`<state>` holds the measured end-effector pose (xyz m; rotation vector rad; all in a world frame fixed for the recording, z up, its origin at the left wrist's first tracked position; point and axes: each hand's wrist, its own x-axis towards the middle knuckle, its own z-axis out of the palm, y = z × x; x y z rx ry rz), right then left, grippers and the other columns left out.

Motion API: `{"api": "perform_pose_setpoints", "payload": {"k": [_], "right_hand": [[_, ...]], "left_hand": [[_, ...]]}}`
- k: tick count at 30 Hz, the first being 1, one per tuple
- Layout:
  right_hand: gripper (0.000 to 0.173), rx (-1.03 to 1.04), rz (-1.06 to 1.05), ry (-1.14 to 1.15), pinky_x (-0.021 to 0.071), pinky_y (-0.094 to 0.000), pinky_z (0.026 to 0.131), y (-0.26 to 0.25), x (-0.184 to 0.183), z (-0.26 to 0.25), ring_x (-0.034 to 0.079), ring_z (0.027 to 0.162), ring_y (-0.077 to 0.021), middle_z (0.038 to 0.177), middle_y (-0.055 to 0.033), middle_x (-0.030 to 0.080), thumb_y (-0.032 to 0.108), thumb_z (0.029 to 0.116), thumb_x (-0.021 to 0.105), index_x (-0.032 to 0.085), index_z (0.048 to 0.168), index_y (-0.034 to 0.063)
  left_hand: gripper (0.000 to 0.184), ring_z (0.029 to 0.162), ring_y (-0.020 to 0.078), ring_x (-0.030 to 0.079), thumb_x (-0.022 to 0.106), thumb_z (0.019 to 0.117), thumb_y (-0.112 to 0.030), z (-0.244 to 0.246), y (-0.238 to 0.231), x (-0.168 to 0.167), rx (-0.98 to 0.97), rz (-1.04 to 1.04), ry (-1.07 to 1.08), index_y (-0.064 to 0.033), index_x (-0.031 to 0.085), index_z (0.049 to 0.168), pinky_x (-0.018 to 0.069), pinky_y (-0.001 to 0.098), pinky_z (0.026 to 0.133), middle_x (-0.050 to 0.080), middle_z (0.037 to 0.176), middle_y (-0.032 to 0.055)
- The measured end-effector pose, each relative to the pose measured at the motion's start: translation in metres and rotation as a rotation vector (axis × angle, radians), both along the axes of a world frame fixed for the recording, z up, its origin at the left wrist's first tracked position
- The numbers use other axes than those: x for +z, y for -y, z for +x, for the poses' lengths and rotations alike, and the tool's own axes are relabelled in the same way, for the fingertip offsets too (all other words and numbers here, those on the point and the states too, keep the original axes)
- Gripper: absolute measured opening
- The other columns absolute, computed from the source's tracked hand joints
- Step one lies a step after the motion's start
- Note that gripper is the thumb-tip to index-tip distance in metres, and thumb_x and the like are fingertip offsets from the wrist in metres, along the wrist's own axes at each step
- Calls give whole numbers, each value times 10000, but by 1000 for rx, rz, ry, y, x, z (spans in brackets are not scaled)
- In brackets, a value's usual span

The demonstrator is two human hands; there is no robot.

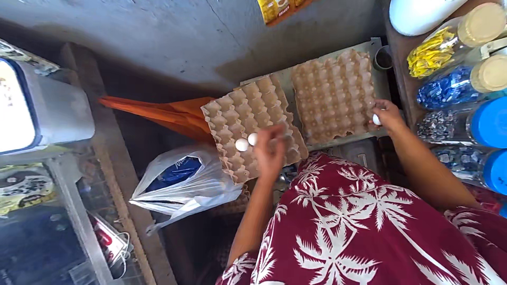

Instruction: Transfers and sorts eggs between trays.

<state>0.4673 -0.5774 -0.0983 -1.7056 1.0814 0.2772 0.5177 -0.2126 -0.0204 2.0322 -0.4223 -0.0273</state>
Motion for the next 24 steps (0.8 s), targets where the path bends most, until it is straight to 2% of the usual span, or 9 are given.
{"api": "perform_pose_setpoints", "payload": {"k": [1, 3, 6, 9, 12, 16, 19, 21, 24], "right_hand": [[515, -8, -12, -11, 560, -413, 701, 2, 0, 0, 645, 872, -261, 1374, -222, 534, 161, 1022, 590, 441, 1505, 64], [564, -20, -46, -38, 573, -450, 734, 4, -1, 1, 664, 914, -298, 1419, -241, 515, 173, 1011, 605, 411, 1529, 65], [589, -4, -31, -129, 562, -453, 746, 13, -8, 5, 662, 904, -302, 1377, -251, 547, 206, 1031, 584, 369, 1558, 60], [442, 23, 46, -184, 531, -372, 662, 21, -10, 6, 614, 770, -226, 1182, -210, 606, 226, 1060, 549, 475, 1455, 43], [417, 11, 124, -187, 513, -334, 640, 25, -6, 6, 599, 744, -193, 1145, -181, 623, 217, 1066, 534, 508, 1455, 69], [407, -79, 214, -142, 507, -306, 603, 32, -10, 3, 602, 740, -183, 1113, -147, 610, 211, 1061, 539, 506, 1451, 100], [420, -100, 218, -116, 510, -312, 612, 32, -11, 2, 602, 742, -184, 1099, -145, 609, 198, 1058, 530, 490, 1462, 92], [411, -101, 232, -105, 506, -317, 625, 32, -8, 2, 598, 766, -188, 1119, -148, 606, 205, 1063, 525, 492, 1456, 88], [405, -147, 243, -60, 490, -276, 556, 34, -4, -2, 597, 697, -153, 1068, -120, 625, 206, 1049, 555, 527, 1440, 103]], "left_hand": [[301, 1095, 261, 678, 538, 945, 5, 6, 24, -6, -147, -48, -77, 128, 637, 1202, 540, 397, 980, 684, 1179, 250], [411, 1264, 275, 606, 548, 985, -43, 20, 64, -24, -293, -82, -340, 115, 532, 1364, 483, 396, 1082, 607, 1358, 253], [656, 1442, 340, 424, 545, 1053, -228, 43, 107, -56, -99, 46, -833, 1, 244, 1588, 384, 492, 1164, 377, 1579, 254], [754, 1420, 412, 422, 542, 1036, -356, 58, 131, -87, 156, 172, -1036, -3, 179, 1595, 392, 580, 1128, 356, 1560, 302], [771, 1302, 409, 515, 562, 1023, -404, 62, 143, -104, 292, 177, -1185, 15, 215, 1570, 475, 568, 1022, 450, 1468, 303], [871, 1392, 450, 407, 647, 980, -388, 62, 152, -103, 396, 176, -1156, 12, 170, 1590, 423, 579, 1087, 301, 1562, 328], [887, 1427, 475, 365, 674, 962, -375, 62, 153, -84, 356, 255, -1038, 16, 180, 1586, 410, 600, 1103, 241, 1590, 344], [902, 1403, 477, 394, 749, 916, -322, 61, 150, -71, 304, 274, -927, 5, 223, 1572, 426, 595, 1086, 265, 1573, 346], [840, 1327, 424, 503, 766, 905, -255, 64, 142, -73, 251, 126, -817, -7, 279, 1543, 467, 570, 1059, 438, 1472, 315]]}}
